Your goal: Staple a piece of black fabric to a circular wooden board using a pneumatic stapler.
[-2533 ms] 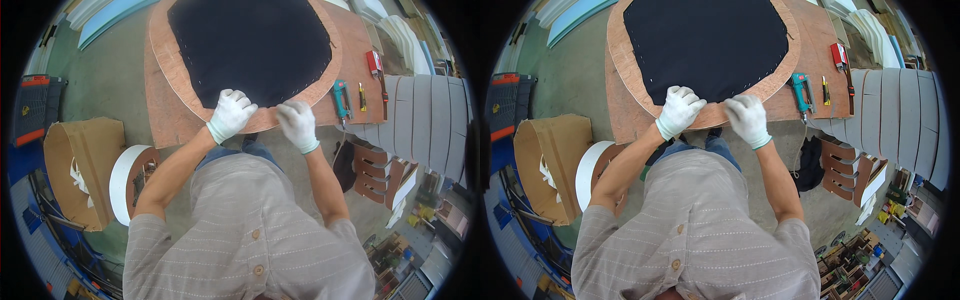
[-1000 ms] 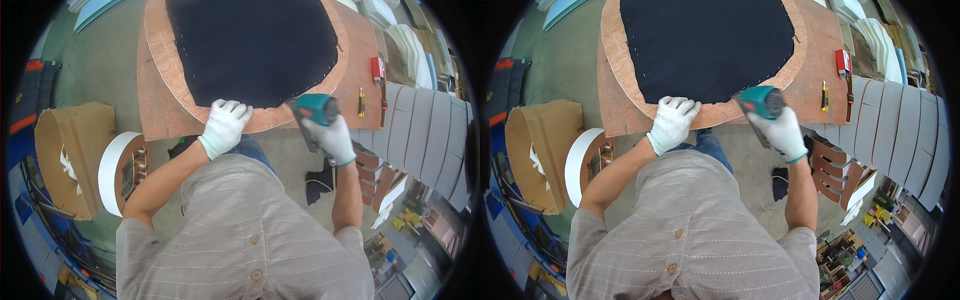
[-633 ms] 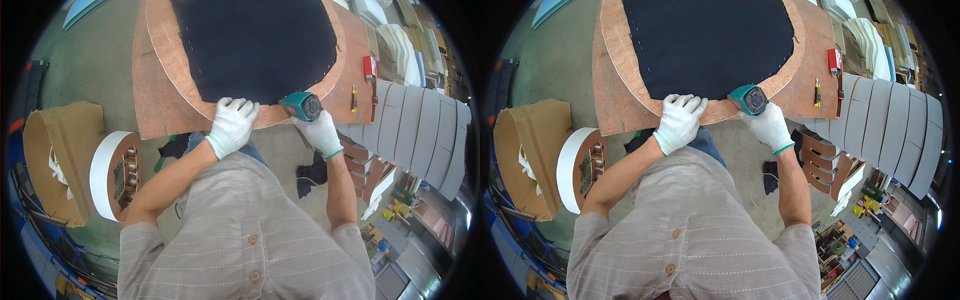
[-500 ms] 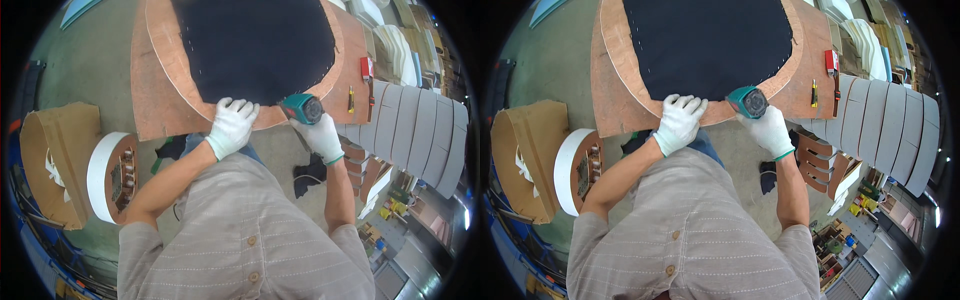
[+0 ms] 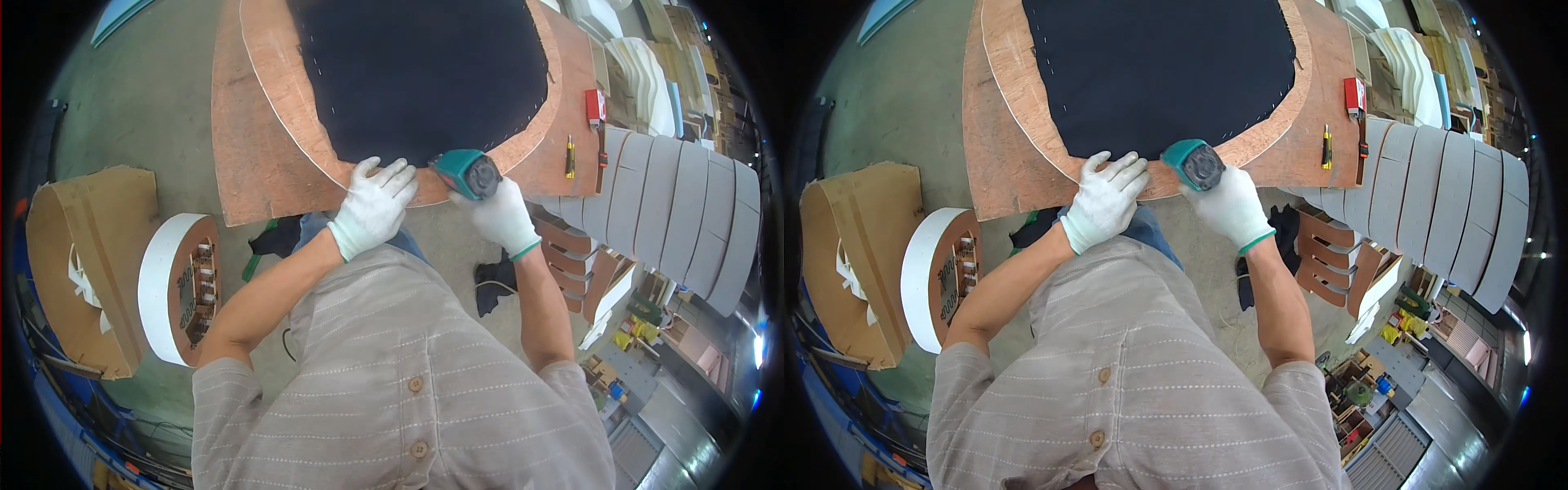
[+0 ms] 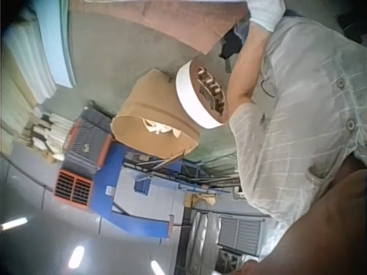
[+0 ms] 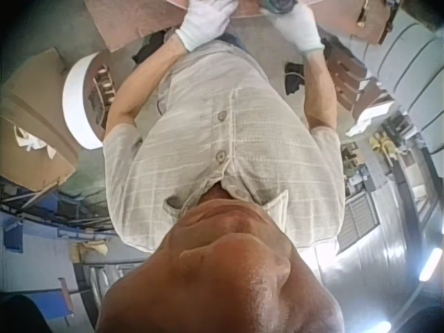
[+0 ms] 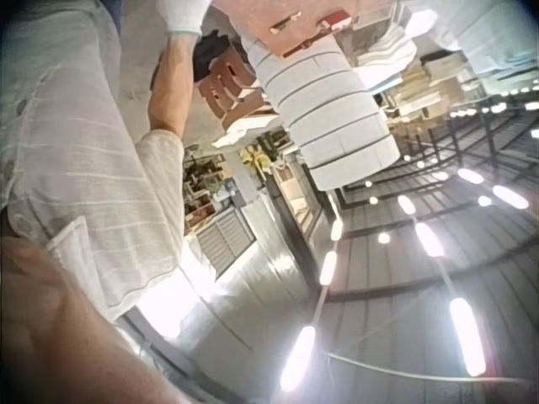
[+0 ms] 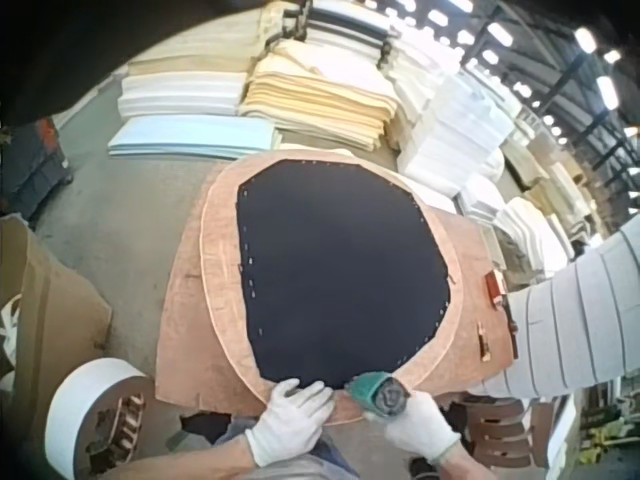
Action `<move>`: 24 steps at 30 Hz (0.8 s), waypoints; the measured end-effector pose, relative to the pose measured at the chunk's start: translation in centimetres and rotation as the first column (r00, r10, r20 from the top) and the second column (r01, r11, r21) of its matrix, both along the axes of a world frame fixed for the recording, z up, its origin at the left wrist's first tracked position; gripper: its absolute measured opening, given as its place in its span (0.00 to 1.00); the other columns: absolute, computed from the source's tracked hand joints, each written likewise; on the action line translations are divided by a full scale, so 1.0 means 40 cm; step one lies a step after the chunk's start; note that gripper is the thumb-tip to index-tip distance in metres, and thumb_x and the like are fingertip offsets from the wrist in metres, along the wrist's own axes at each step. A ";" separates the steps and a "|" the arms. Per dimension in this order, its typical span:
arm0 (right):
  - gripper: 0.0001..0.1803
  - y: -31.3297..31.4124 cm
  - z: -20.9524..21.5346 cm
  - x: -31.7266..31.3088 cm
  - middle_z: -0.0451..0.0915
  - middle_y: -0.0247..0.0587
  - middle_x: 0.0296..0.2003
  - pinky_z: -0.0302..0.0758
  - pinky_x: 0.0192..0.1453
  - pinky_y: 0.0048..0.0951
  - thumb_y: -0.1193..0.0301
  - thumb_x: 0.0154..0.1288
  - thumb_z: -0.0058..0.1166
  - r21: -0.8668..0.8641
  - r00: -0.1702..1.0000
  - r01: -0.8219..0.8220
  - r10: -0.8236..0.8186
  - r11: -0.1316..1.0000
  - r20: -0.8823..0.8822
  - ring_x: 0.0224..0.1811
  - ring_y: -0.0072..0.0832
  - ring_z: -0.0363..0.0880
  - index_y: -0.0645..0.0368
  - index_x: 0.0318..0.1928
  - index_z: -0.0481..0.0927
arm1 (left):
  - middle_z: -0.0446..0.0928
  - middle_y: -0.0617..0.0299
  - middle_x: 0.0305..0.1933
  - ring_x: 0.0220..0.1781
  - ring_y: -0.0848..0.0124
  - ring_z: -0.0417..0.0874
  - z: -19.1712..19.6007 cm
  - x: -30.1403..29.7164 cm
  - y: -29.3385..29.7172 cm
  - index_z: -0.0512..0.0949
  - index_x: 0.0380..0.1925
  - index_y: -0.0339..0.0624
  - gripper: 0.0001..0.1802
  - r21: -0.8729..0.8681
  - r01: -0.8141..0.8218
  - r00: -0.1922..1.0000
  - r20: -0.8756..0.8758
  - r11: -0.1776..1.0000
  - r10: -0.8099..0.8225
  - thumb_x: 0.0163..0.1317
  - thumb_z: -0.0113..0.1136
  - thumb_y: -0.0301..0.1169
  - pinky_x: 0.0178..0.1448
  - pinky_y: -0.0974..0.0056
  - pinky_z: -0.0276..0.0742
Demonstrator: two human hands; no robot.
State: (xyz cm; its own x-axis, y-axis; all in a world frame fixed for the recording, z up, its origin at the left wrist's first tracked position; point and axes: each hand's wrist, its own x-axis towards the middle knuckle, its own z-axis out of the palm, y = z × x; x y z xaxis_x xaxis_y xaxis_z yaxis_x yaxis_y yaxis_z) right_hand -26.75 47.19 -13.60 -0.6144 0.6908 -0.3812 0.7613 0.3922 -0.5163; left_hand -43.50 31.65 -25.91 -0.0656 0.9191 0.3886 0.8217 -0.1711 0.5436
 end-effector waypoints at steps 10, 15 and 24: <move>0.13 -0.027 0.021 -0.036 0.90 0.54 0.36 0.85 0.46 0.42 0.65 0.63 0.72 -0.050 0.997 0.014 -0.010 0.999 0.071 0.42 0.51 0.91 0.63 0.41 0.88 | 0.83 0.53 0.56 0.67 0.55 0.83 -0.032 -0.033 -0.014 0.80 0.40 0.40 0.12 0.120 0.061 0.994 0.081 0.991 -0.071 0.55 0.64 0.20 0.71 0.48 0.72; 0.14 -0.020 0.005 -0.020 0.89 0.55 0.35 0.84 0.46 0.43 0.65 0.63 0.72 -0.006 0.998 -0.065 0.065 0.998 -0.012 0.42 0.51 0.90 0.62 0.42 0.88 | 0.79 0.46 0.56 0.58 0.45 0.83 -0.010 -0.049 -0.011 0.76 0.41 0.37 0.15 0.158 0.024 0.983 0.175 0.987 -0.052 0.53 0.63 0.15 0.65 0.47 0.81; 0.19 -0.066 0.042 0.017 0.92 0.43 0.41 0.84 0.52 0.34 0.68 0.64 0.73 -0.200 0.923 0.336 -0.364 0.921 -0.125 0.44 0.28 0.91 0.62 0.53 0.88 | 0.82 0.53 0.53 0.55 0.53 0.84 0.076 -0.186 -0.064 0.82 0.56 0.44 0.26 0.194 -0.201 0.976 0.121 0.960 0.180 0.55 0.71 0.20 0.58 0.51 0.82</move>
